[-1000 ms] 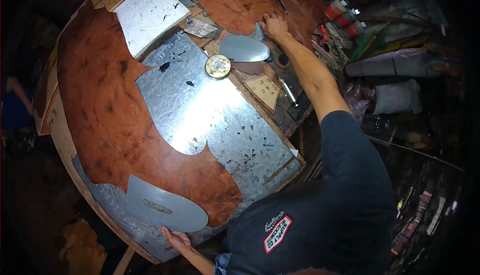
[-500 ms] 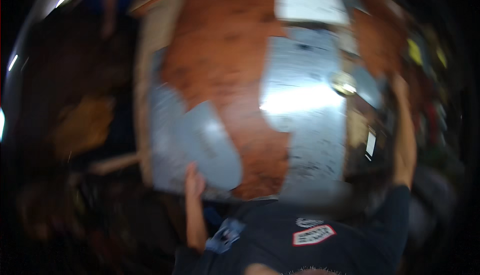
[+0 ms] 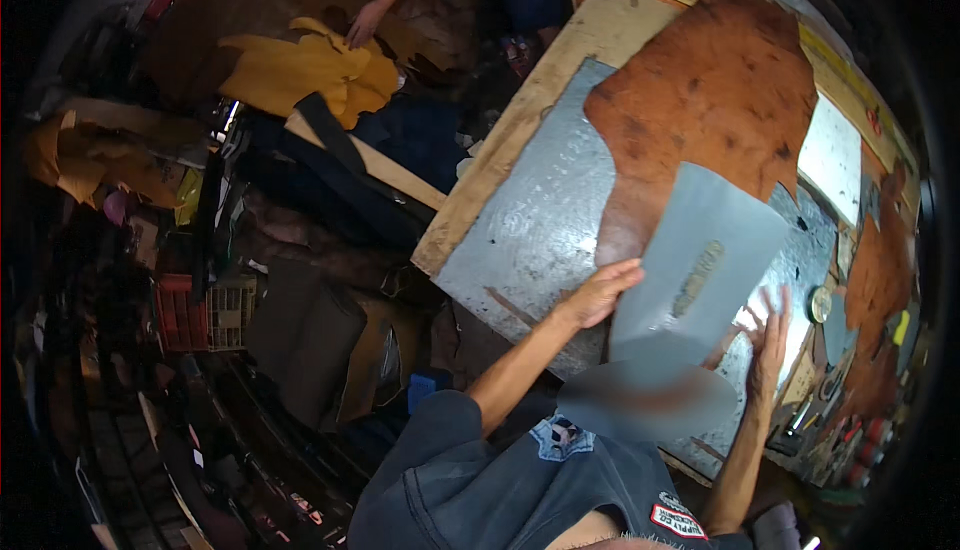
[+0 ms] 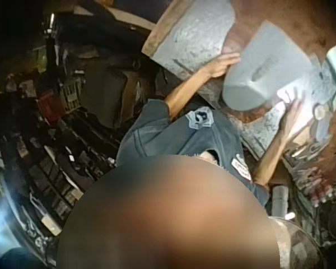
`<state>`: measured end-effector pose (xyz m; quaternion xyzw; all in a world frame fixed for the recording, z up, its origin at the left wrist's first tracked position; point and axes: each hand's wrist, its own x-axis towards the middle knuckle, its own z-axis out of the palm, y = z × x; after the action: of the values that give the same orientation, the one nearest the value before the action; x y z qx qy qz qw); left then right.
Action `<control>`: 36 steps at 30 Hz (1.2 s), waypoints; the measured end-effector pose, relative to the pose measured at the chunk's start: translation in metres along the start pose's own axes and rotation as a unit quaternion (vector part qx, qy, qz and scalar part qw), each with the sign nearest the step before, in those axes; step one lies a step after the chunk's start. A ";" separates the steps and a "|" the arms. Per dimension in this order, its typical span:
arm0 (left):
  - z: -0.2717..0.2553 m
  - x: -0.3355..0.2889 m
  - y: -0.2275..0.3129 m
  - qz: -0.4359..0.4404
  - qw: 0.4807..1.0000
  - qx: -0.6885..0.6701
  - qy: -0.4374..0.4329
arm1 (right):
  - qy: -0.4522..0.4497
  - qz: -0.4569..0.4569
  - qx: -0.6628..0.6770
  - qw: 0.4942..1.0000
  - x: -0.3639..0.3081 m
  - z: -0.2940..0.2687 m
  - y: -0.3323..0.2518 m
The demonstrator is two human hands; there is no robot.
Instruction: Manually cutting patterns out of a large piece of brown leather using a metal template and a hand knife.
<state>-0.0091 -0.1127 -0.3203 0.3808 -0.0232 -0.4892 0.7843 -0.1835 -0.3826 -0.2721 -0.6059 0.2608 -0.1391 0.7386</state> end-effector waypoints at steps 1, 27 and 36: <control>0.006 0.001 0.002 -0.001 0.999 -0.003 -0.034 | -0.097 0.035 0.159 0.982 -0.003 -0.001 0.023; -0.130 -0.032 0.035 0.296 0.706 0.634 0.108 | -0.166 0.069 0.462 0.868 -0.069 0.143 0.089; -0.140 -0.037 0.038 0.319 0.661 0.675 0.073 | -0.158 0.044 0.425 0.890 -0.080 0.149 0.075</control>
<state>0.0575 0.0062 -0.3835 0.8094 -0.4096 -0.0297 0.4198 -0.1749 -0.2013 -0.3083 -0.2360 0.0829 -0.1059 0.9624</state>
